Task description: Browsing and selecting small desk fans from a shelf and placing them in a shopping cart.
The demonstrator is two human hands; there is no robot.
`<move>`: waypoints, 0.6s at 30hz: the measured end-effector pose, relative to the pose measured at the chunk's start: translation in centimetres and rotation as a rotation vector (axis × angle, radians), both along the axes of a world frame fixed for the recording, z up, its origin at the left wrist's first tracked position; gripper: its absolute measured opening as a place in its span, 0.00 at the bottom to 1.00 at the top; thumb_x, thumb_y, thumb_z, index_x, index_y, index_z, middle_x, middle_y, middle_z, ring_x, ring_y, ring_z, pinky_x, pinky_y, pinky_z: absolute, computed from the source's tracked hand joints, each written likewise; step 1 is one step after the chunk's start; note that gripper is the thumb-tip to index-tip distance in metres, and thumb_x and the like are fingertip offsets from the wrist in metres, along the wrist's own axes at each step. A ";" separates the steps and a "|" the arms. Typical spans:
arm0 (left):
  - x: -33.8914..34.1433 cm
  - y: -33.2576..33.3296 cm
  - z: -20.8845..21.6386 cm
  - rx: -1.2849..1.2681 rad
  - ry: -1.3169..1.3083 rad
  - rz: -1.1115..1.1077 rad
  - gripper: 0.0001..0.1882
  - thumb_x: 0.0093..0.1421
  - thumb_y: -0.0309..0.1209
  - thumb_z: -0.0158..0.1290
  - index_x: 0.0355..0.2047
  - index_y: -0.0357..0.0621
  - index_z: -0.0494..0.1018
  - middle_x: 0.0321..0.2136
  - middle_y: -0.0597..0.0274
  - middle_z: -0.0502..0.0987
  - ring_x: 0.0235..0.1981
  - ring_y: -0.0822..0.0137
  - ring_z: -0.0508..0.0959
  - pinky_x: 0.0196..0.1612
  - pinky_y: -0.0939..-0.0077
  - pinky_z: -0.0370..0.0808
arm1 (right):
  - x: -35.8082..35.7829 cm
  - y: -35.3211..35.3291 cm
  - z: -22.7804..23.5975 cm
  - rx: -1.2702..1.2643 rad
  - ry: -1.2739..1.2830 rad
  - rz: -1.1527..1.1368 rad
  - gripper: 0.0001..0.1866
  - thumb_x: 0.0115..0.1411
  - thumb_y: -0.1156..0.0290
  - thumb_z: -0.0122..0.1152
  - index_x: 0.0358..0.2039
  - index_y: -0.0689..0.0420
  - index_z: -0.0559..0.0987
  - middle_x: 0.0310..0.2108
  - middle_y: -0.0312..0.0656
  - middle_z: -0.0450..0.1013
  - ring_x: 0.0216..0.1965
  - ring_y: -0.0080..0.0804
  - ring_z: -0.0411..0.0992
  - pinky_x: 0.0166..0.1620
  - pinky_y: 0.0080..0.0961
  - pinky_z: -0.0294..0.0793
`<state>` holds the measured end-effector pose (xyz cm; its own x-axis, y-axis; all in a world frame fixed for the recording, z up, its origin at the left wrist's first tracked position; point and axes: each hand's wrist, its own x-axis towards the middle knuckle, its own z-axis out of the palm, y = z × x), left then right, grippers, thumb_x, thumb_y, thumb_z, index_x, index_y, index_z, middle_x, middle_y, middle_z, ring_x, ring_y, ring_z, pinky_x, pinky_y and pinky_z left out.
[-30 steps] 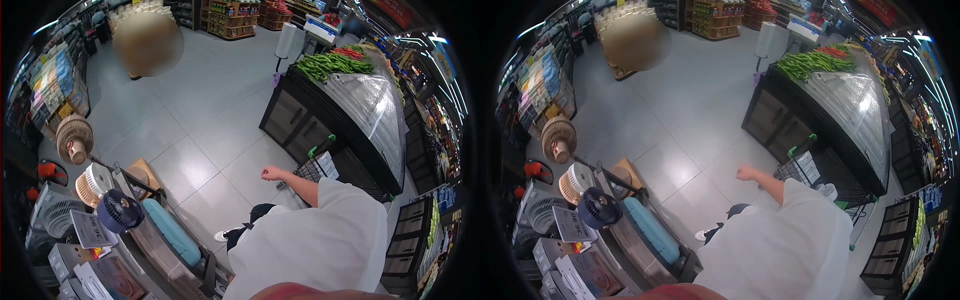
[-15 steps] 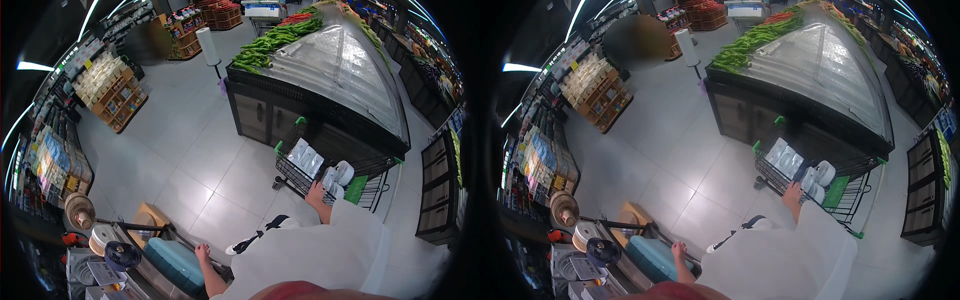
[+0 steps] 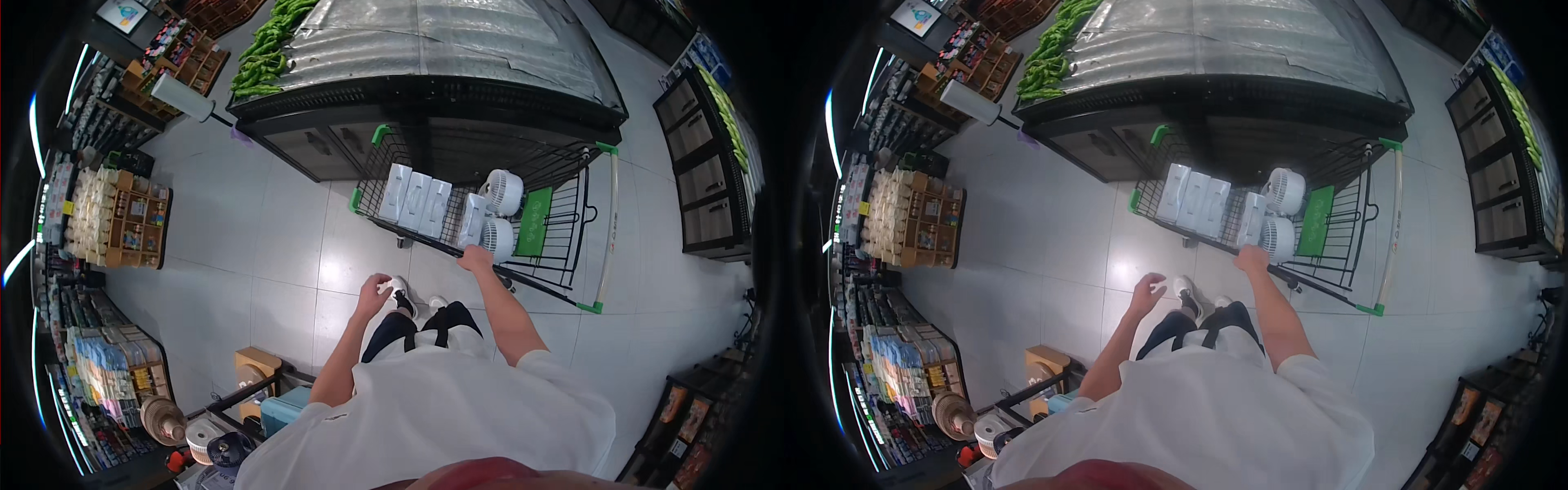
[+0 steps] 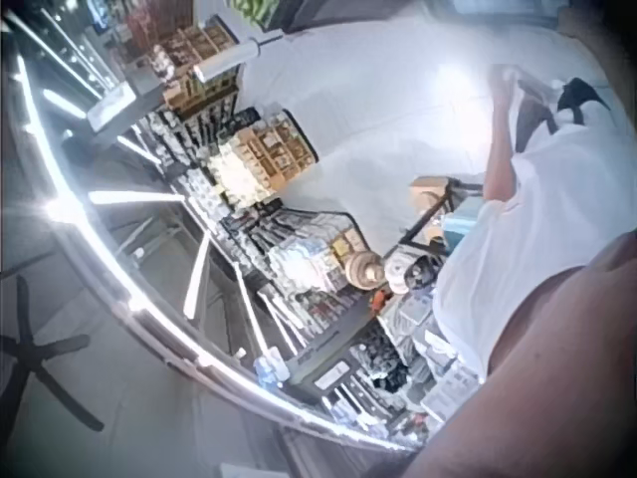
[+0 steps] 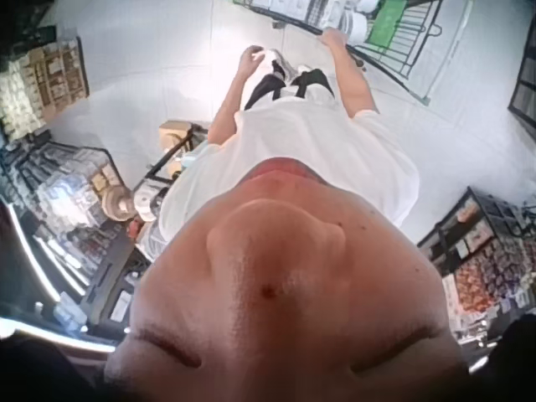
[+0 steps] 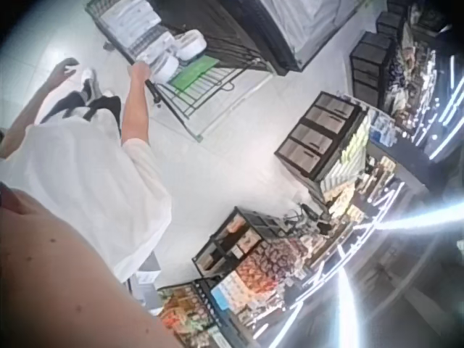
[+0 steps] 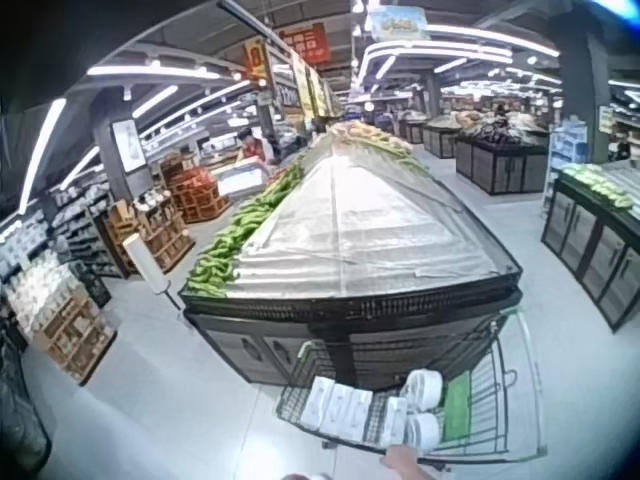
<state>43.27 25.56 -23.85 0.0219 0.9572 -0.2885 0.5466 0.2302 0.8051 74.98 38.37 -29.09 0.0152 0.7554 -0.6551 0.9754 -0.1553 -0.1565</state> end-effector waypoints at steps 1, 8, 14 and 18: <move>0.2 2.5 -0.5 0.160 0.129 -0.133 0.20 0.52 0.25 0.61 0.47 0.43 0.72 0.45 0.53 0.75 0.52 0.50 0.73 0.56 0.58 0.70 | -0.8 0.8 1.3 -0.045 -0.005 0.019 0.25 0.53 0.54 0.60 0.47 0.54 0.81 0.47 0.45 0.79 0.50 0.41 0.77 0.51 0.37 0.78; 3.2 17.8 -2.4 0.315 0.384 -0.675 0.38 0.44 0.34 0.68 0.54 0.39 0.66 0.54 0.51 0.70 0.59 0.48 0.66 0.64 0.59 0.63 | 0.2 1.6 1.9 -0.097 0.027 0.061 0.24 0.52 0.53 0.58 0.44 0.55 0.83 0.44 0.47 0.80 0.47 0.43 0.79 0.48 0.39 0.79; 7.1 23.5 -3.8 -0.404 0.638 -0.982 0.28 0.51 0.44 0.62 0.54 0.55 0.73 0.46 0.57 0.79 0.53 0.54 0.76 0.58 0.57 0.72 | 0.5 0.8 0.7 -0.147 0.058 0.048 0.20 0.53 0.57 0.58 0.40 0.57 0.84 0.41 0.50 0.80 0.45 0.46 0.79 0.48 0.42 0.79; 5.7 24.1 -7.2 -0.284 0.553 -1.128 0.21 0.56 0.39 0.57 0.52 0.57 0.75 0.44 0.56 0.81 0.48 0.52 0.79 0.51 0.53 0.76 | -0.2 1.7 1.1 -0.250 0.059 -0.002 0.18 0.54 0.59 0.57 0.39 0.57 0.85 0.40 0.50 0.80 0.45 0.46 0.79 0.49 0.41 0.78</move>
<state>48.93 49.68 -31.07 0.5876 0.3913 -0.7082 0.7934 -0.4504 0.4094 74.79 40.06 -27.96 -0.0278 0.5697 -0.8214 0.9654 -0.1979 -0.1699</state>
